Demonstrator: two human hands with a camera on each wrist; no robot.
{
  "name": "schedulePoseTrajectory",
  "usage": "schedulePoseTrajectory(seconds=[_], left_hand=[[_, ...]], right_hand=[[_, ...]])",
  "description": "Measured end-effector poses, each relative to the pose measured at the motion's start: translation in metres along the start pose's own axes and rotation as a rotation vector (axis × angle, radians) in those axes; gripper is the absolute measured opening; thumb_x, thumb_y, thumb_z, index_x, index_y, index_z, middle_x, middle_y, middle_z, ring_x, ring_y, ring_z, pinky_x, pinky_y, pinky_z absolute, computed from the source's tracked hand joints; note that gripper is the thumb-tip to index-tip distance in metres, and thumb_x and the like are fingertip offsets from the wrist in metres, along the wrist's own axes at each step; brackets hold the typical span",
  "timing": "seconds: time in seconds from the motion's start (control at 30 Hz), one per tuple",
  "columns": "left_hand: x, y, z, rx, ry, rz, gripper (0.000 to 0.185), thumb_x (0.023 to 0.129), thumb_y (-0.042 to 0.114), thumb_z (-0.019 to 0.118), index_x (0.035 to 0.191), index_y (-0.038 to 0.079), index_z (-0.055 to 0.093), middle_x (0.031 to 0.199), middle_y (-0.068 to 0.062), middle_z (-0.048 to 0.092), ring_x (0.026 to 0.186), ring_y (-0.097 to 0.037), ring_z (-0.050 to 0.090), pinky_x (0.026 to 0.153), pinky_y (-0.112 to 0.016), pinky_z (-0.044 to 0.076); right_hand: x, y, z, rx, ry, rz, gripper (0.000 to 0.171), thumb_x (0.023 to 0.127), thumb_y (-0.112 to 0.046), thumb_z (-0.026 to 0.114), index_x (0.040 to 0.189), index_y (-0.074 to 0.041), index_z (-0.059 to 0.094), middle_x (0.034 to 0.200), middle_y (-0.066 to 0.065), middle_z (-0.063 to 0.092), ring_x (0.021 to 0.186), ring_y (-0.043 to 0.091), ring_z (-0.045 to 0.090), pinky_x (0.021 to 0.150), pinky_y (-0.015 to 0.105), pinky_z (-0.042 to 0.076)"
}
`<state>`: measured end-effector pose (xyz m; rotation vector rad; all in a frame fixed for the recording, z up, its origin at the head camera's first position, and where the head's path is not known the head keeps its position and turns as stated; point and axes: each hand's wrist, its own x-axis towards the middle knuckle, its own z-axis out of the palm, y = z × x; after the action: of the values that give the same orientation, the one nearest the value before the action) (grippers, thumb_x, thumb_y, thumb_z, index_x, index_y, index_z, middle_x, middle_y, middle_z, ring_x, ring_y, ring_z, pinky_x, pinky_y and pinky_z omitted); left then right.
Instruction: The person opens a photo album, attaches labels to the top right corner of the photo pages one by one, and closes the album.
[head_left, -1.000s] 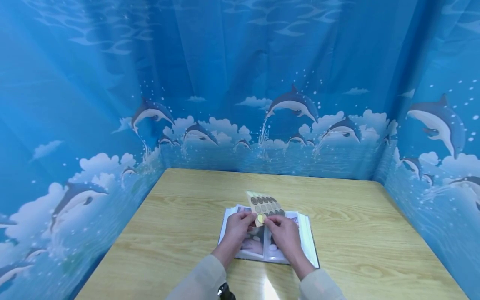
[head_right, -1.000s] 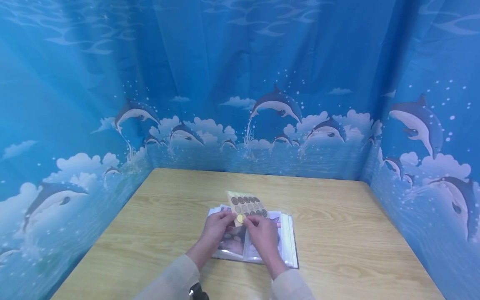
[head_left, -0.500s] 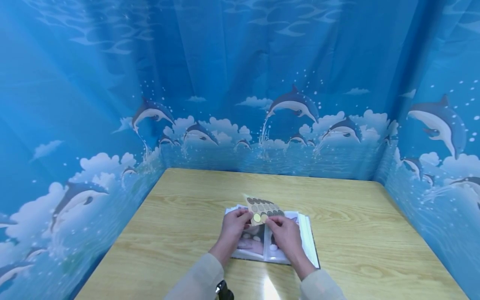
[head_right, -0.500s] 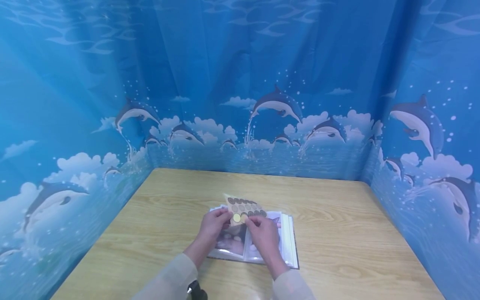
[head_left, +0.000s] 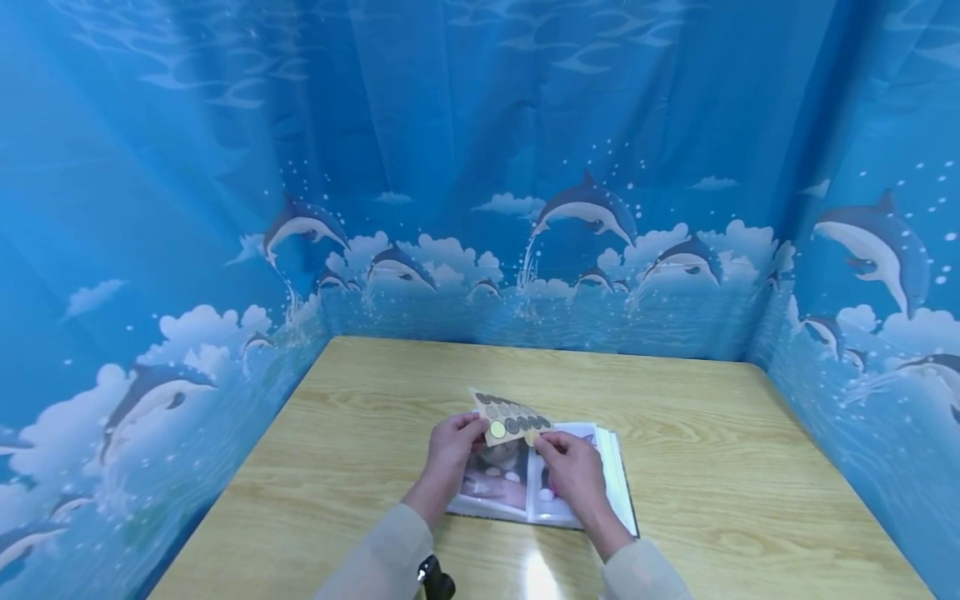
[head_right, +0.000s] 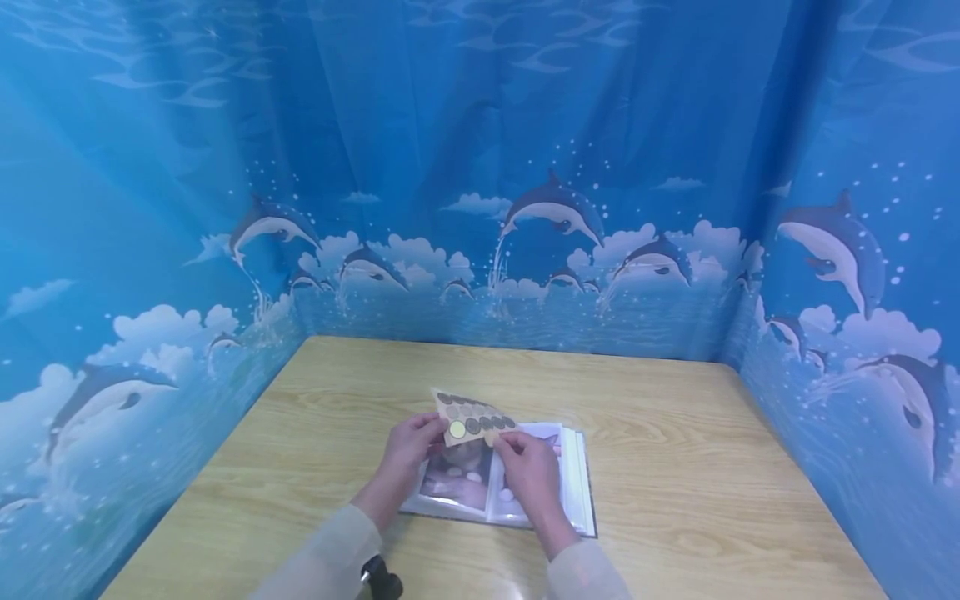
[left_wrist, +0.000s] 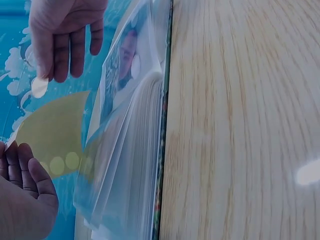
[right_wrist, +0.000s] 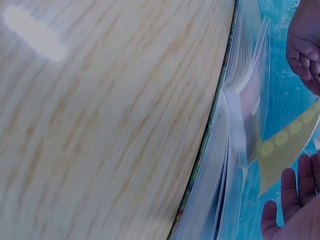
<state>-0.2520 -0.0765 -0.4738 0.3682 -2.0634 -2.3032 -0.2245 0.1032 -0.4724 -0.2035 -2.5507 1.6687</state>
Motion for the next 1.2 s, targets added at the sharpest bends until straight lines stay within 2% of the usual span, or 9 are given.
schedulePoseTrajectory(seconds=[0.37,0.53,0.77,0.93,1.2], left_hand=[[0.008,0.005,-0.026,-0.058,0.034,-0.021,0.031,0.089,0.012,0.07,0.114,-0.007,0.064,0.087,-0.008,0.071,0.074,-0.015,0.063,0.077,-0.033,0.057],[0.012,0.006,-0.04,-0.104,0.068,-0.041,0.028,0.091,0.011,0.069,0.112,-0.006,0.063,0.088,-0.008,0.068,0.075,-0.014,0.061,0.078,-0.033,0.056],[0.015,0.004,-0.057,-0.114,0.124,-0.025,0.026,0.091,0.01,0.069,0.11,-0.008,0.064,0.08,-0.005,0.066,0.067,-0.013,0.056,0.067,-0.027,0.052],[0.017,0.001,-0.071,-0.137,0.175,-0.025,0.027,0.093,0.008,0.066,0.113,-0.01,0.062,0.08,-0.005,0.065,0.067,-0.011,0.056,0.065,-0.025,0.053],[0.018,-0.005,-0.089,-0.122,0.252,-0.059,0.037,0.095,0.01,0.064,0.125,-0.01,0.057,0.092,-0.008,0.064,0.075,-0.012,0.058,0.075,-0.028,0.056]], right_hand=[[0.001,0.004,-0.005,-0.004,0.001,-0.005,0.02,0.094,-0.022,0.068,0.104,-0.005,0.074,0.088,0.012,0.07,0.046,0.012,0.052,0.039,0.024,0.042],[0.001,0.005,-0.005,-0.04,0.028,-0.04,0.02,0.093,-0.022,0.069,0.101,-0.005,0.076,0.086,0.009,0.071,0.051,0.01,0.053,0.049,0.026,0.046],[0.002,0.006,-0.006,-0.074,0.047,-0.047,0.02,0.092,-0.023,0.07,0.098,-0.005,0.077,0.084,0.001,0.071,0.069,0.011,0.058,0.066,0.029,0.049],[0.002,0.007,-0.006,-0.078,0.039,-0.017,0.02,0.092,-0.024,0.07,0.099,-0.006,0.076,0.086,0.0,0.071,0.077,0.013,0.061,0.071,0.031,0.051],[0.001,0.007,-0.006,-0.09,0.044,-0.019,0.02,0.092,-0.023,0.07,0.099,-0.006,0.076,0.087,0.001,0.071,0.075,0.013,0.06,0.071,0.032,0.05]])
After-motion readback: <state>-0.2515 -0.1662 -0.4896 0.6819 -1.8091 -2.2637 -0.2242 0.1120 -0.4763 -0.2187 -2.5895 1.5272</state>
